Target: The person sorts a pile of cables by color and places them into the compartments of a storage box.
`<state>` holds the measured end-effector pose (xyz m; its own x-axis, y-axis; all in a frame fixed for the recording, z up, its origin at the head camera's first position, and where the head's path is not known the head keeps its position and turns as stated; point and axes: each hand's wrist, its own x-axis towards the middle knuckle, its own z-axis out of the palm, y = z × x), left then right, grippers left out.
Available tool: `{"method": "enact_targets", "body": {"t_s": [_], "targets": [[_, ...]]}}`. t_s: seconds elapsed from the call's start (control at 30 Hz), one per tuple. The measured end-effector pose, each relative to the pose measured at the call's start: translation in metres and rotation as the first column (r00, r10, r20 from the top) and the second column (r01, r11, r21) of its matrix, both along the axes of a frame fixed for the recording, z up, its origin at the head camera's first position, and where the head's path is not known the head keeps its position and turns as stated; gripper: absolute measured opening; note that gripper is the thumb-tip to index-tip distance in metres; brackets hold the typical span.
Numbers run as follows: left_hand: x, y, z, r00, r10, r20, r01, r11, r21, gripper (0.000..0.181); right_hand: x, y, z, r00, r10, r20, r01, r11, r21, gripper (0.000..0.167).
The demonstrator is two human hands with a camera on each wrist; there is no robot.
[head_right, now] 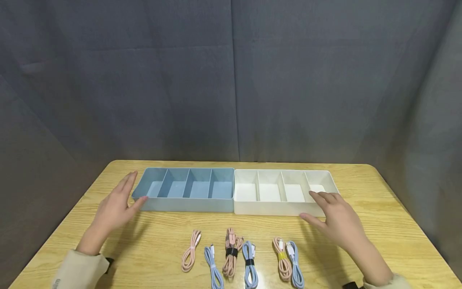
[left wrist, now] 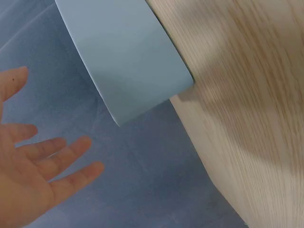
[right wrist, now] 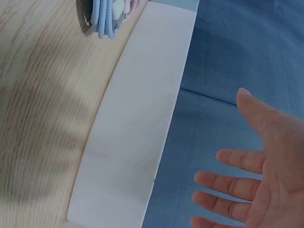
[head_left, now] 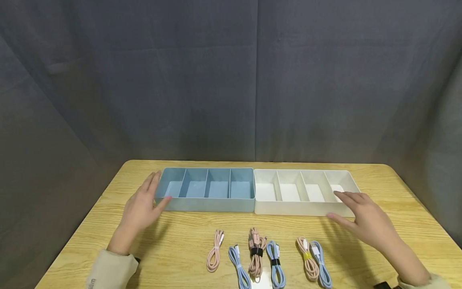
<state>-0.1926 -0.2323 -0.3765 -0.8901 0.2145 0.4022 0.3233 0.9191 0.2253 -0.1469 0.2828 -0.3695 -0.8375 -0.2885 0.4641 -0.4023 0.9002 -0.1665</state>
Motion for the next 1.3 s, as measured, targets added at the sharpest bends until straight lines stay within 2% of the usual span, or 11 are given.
{"method": "enact_targets", "body": {"t_s": [0.13,0.27,0.53,0.63,0.8,1.0,1.17,1.3], "targets": [[0.0,-0.004,0.003,0.998,0.044,0.05,-0.044,0.999,0.003,0.07,0.005,0.001,0.006,0.994,-0.045,0.103,0.047,0.999,-0.011,0.061],[-0.001,-0.008,0.004,0.99,0.086,0.109,-0.088,0.996,0.015,0.066,0.007,0.002,0.008,0.982,-0.054,0.184,0.061,0.998,-0.029,0.059],[-0.007,-0.019,-0.001,0.977,0.131,0.17,-0.139,0.99,0.039,0.061,0.012,0.004,0.002,0.963,0.011,0.268,0.015,0.995,-0.096,0.042],[-0.01,-0.023,-0.003,0.972,0.129,0.198,-0.139,0.989,0.04,0.064,0.014,0.005,-0.003,0.941,0.053,0.334,0.0,0.988,-0.155,0.04],[-0.015,-0.028,-0.008,0.957,0.109,0.269,-0.131,0.989,0.063,0.069,0.016,0.006,-0.013,0.867,0.136,0.48,-0.008,0.966,-0.26,0.046],[-0.02,-0.031,-0.013,0.942,0.014,0.337,-0.067,0.987,0.145,0.072,0.019,0.007,-0.024,0.785,0.252,0.566,-0.022,0.924,-0.381,0.052],[-0.026,-0.033,-0.018,0.923,-0.031,0.384,-0.051,0.978,0.202,0.071,0.021,0.006,-0.034,0.687,0.35,0.637,-0.006,0.879,-0.477,0.055],[-0.03,-0.033,-0.022,0.906,-0.059,0.42,-0.051,0.968,0.246,0.068,0.022,0.005,-0.044,0.611,0.43,0.665,0.011,0.835,-0.551,0.056]]}}
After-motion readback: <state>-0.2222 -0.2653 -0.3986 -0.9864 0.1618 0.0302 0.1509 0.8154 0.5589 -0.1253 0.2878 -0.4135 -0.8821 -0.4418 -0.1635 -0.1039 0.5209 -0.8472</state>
